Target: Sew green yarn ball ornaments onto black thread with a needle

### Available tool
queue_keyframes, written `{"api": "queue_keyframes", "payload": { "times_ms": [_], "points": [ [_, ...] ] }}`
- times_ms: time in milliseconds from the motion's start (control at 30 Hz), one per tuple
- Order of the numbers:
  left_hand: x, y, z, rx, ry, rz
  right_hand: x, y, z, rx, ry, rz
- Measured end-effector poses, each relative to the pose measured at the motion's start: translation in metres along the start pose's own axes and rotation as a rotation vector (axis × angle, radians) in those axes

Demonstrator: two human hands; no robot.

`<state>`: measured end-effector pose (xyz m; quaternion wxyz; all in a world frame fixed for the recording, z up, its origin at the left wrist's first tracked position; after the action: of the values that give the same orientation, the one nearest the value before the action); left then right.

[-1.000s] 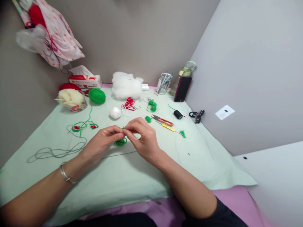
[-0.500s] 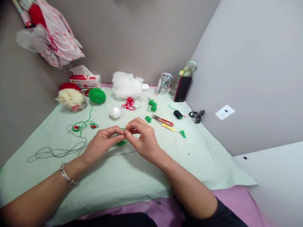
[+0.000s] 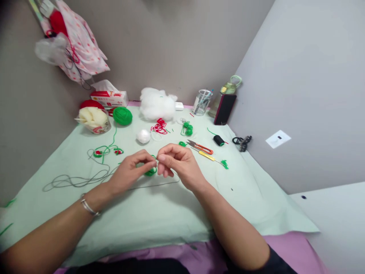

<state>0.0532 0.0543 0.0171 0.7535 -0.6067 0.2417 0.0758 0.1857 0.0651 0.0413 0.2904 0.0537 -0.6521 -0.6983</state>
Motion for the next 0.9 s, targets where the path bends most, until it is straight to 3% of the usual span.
{"api": "queue_keyframes", "payload": {
  "times_ms": [67,133,200,367,433,500,667,767,900],
  "points": [
    [0.004,-0.009,0.0,0.109,0.028,0.079,-0.003,-0.001,0.0,0.019,-0.042,0.042],
    [-0.008,-0.015,0.001,0.17,-0.01,0.105,-0.011,-0.001,0.002,0.022,-0.126,0.072],
    [-0.038,-0.017,0.001,0.167,-0.131,0.1,-0.019,-0.001,0.005,0.036,-0.209,0.104],
    [-0.14,-0.019,-0.023,0.077,-0.462,0.213,-0.028,-0.003,0.008,0.066,-0.301,0.147],
    [-0.167,-0.013,-0.038,0.027,-0.485,0.31,-0.028,-0.004,0.008,0.07,-0.307,0.146],
    [-0.184,0.003,-0.049,-0.088,-0.434,0.488,-0.027,-0.004,0.008,0.071,-0.311,0.142],
    [-0.202,0.059,-0.056,-0.277,-0.243,0.782,-0.028,-0.005,0.007,0.079,-0.332,0.129],
    [-0.2,0.086,-0.053,-0.374,-0.13,0.841,-0.029,-0.005,0.008,0.081,-0.336,0.12],
    [-0.192,0.109,-0.053,-0.513,-0.052,0.861,-0.029,-0.004,0.007,0.078,-0.336,0.113]
  ]
}}
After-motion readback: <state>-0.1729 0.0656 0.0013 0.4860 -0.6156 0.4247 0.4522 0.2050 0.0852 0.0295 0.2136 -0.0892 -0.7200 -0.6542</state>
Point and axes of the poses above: each hand's wrist, its own z-axis towards the middle knuckle, its own x-axis out of the palm, y = z × x, the point moved 8 cm from there along z, towards the middle knuckle, and after that the axes turned 8 degrees about z, right-handed, at the moved point
